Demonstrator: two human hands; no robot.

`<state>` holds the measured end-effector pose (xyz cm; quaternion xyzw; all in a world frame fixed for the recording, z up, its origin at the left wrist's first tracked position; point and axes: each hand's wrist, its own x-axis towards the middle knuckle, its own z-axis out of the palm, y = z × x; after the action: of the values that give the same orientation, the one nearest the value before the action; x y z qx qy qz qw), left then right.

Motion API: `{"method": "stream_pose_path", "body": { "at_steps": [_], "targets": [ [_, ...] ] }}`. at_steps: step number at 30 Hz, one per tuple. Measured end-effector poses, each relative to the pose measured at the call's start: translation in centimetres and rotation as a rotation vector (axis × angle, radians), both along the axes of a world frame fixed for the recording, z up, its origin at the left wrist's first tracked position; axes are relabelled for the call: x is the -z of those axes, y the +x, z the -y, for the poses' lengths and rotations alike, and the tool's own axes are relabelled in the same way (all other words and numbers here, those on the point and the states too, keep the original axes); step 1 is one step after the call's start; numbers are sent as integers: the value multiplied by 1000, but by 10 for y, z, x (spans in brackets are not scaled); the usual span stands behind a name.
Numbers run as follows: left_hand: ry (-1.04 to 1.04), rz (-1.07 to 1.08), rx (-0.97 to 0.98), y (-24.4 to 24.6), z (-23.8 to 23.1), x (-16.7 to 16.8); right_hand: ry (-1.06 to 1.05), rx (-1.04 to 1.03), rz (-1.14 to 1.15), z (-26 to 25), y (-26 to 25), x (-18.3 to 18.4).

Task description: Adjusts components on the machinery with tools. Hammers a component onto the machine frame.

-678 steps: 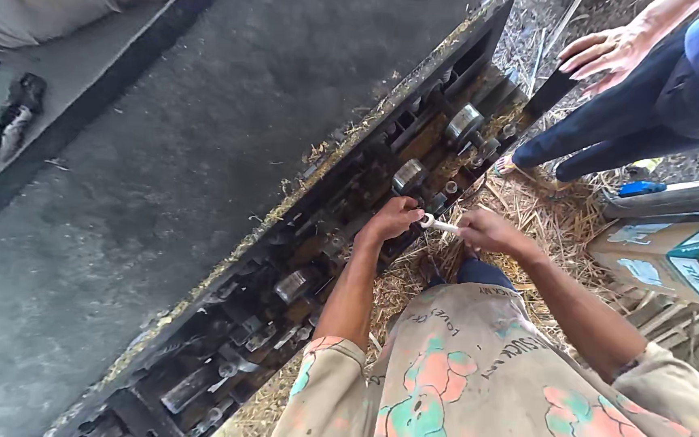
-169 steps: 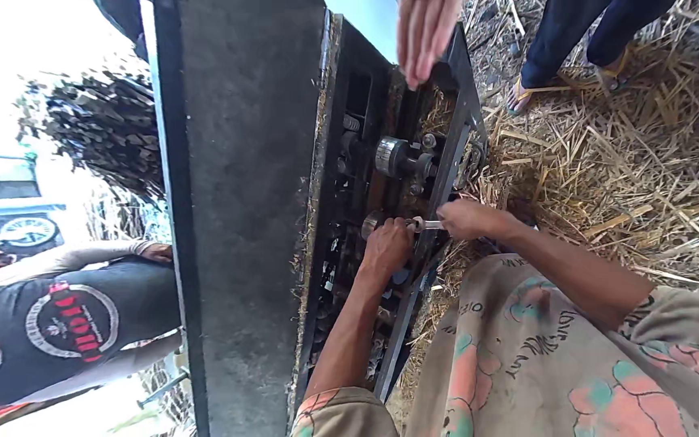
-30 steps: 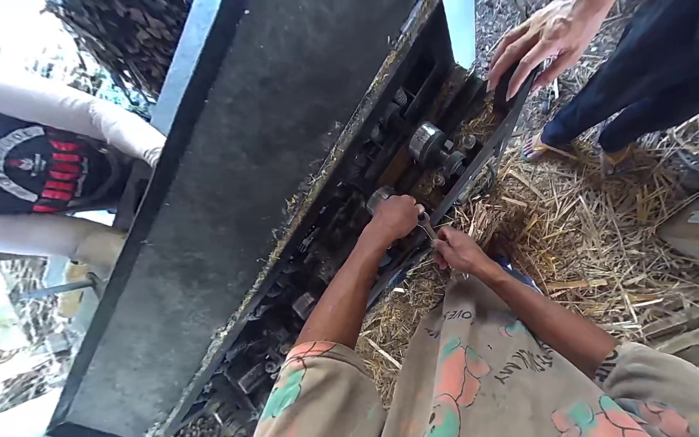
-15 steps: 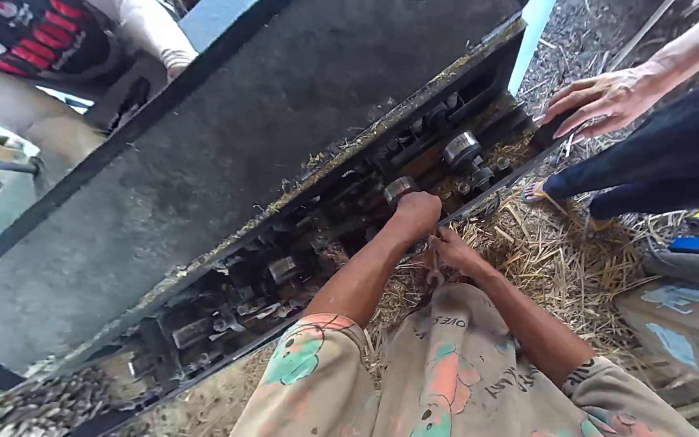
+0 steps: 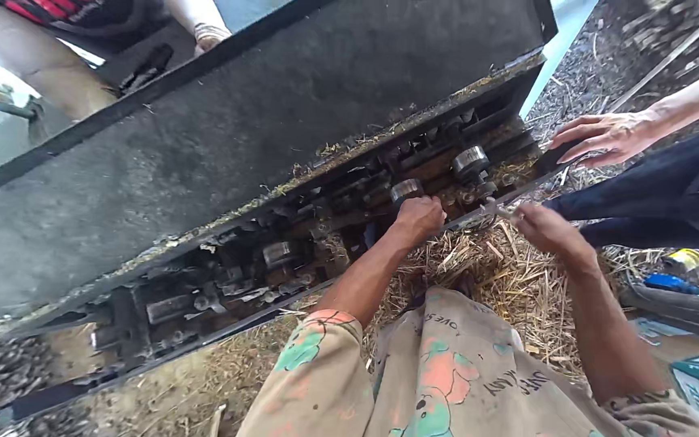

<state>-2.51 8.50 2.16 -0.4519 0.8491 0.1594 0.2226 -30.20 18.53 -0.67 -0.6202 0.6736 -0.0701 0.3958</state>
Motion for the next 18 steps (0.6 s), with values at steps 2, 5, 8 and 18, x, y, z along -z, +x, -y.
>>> {"method": "stream_pose_path", "body": {
  "at_steps": [2, 5, 8, 18],
  "targets": [
    [-16, 49, -39, -10, -9, -2, 153, -23, 116, -30, 2, 30],
    [-61, 116, 0, -21, -18, -2, 304, -54, 234, -79, 15, 65],
    [-72, 159, 34, -24, -20, 1, 391, -6, 293, -120, 24, 82],
    [28, -64, 37, 5, 9, 5, 47, 444, 453, -61, 81, 48]
  ]
}}
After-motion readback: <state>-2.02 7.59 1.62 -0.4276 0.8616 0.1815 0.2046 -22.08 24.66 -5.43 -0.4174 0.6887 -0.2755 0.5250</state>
